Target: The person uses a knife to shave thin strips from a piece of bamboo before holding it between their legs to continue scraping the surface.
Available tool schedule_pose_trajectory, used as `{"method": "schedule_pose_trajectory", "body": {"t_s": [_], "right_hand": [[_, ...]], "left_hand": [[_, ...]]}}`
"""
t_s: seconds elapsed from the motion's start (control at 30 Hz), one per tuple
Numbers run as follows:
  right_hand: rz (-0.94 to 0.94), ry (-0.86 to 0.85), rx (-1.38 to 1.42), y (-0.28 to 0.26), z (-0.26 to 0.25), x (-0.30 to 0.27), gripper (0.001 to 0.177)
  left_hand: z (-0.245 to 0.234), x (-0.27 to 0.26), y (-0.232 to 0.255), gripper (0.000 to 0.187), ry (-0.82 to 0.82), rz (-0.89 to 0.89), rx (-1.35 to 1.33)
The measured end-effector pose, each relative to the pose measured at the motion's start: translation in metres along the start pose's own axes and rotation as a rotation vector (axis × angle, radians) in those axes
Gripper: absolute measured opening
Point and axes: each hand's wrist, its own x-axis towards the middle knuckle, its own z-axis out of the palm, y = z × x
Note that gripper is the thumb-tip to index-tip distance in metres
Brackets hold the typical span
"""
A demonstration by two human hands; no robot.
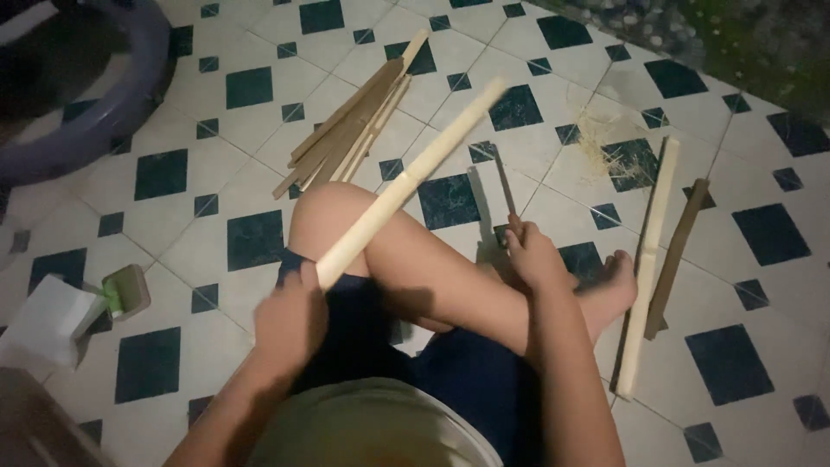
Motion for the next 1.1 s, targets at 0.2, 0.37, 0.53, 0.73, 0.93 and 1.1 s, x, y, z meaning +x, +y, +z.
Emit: {"method": "schedule_pose_trajectory", "body": {"t_s": [0.2, 0.37, 0.53, 0.73, 0.93, 1.1], "right_hand": [[0.008, 0.032, -0.060, 0.052, 0.007, 0.034, 0.041], [0.110, 0.109, 0.024, 0.065, 0.001, 0.038, 0.043], [0.220, 0.181, 0.155, 0.057, 0.000, 0.044, 0.043], [0.320, 0.363, 0.413, 0.045, 0.005, 0.067, 0.021], [-0.131, 0.268, 0.134, 0.022, 0.017, 0.060, 0.019], [-0.260, 0.136, -0.357, 0.020, 0.028, 0.068, 0.020]], "left_hand": [[-0.008, -0.028, 0.034, 0.037, 0.218, 0.054, 0.154], [-0.038, -0.022, 0.031, 0.020, 0.117, 0.139, 0.013], [-0.013, -0.018, 0.034, 0.019, 0.229, 0.244, 0.121], [-0.007, 0.002, 0.036, 0.024, 0.112, 0.140, 0.016], [0.006, 0.011, 0.035, 0.017, 0.102, 0.126, 0.082], [-0.004, 0.019, 0.041, 0.024, -0.174, 0.095, 0.030]]}}
